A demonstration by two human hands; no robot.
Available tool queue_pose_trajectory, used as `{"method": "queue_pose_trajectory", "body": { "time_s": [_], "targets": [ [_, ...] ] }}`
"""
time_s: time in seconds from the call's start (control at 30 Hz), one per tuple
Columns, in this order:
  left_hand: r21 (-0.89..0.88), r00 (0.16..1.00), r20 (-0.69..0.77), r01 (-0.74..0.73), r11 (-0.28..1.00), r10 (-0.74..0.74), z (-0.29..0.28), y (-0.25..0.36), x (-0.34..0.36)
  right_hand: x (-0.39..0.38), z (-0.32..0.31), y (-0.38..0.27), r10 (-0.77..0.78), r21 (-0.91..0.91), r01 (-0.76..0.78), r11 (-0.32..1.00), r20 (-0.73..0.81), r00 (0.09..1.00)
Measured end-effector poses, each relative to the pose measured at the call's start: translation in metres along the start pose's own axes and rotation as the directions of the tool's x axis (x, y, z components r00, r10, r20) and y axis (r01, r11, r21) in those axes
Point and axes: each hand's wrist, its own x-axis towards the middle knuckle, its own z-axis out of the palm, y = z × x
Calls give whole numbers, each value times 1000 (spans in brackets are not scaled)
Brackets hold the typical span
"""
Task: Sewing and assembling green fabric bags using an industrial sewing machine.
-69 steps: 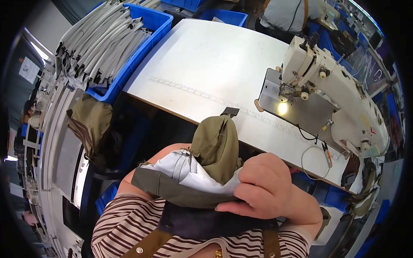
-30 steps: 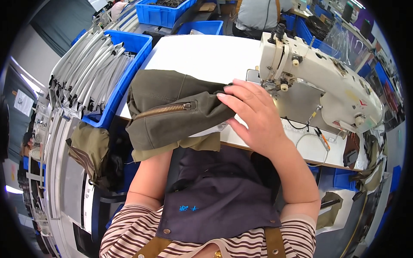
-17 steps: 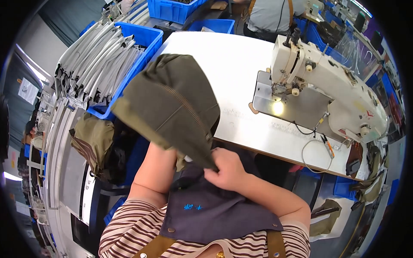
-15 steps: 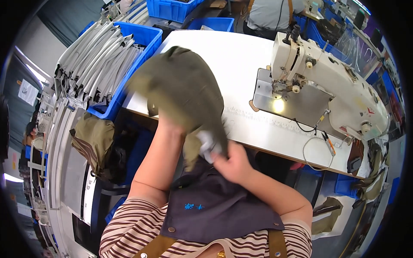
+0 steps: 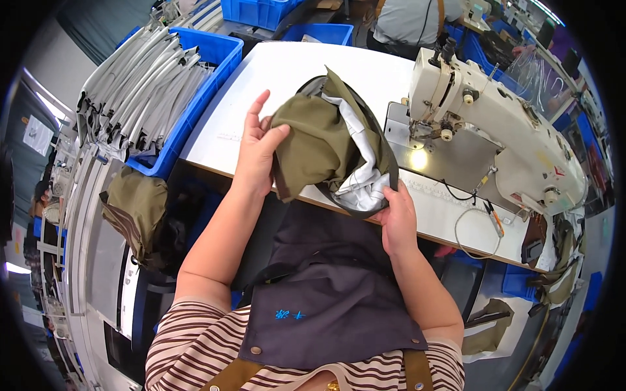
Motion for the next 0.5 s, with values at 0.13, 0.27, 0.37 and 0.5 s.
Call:
{"method": "queue_pose_trajectory", "body": {
  "time_s": [0.13,0.27,0.37,0.5],
  "targets": [
    [-128,985,114,-114,985,129,19,8,-1,-4,-1,-5,73,-44,-70,997,58,996],
    [-31,845,509,-172,985,164,36,-10,1,6,-12,1,-2,-304,4,953,6,1000],
    [223,738,654,-401,888,169,51,-50,-13,15,0,-28,-524,-477,432,766,-72,849],
    [409,572,797,-746,526,191,68,-44,-24,21,28,-83,-622,-823,567,36,426,657]
  ]
}}
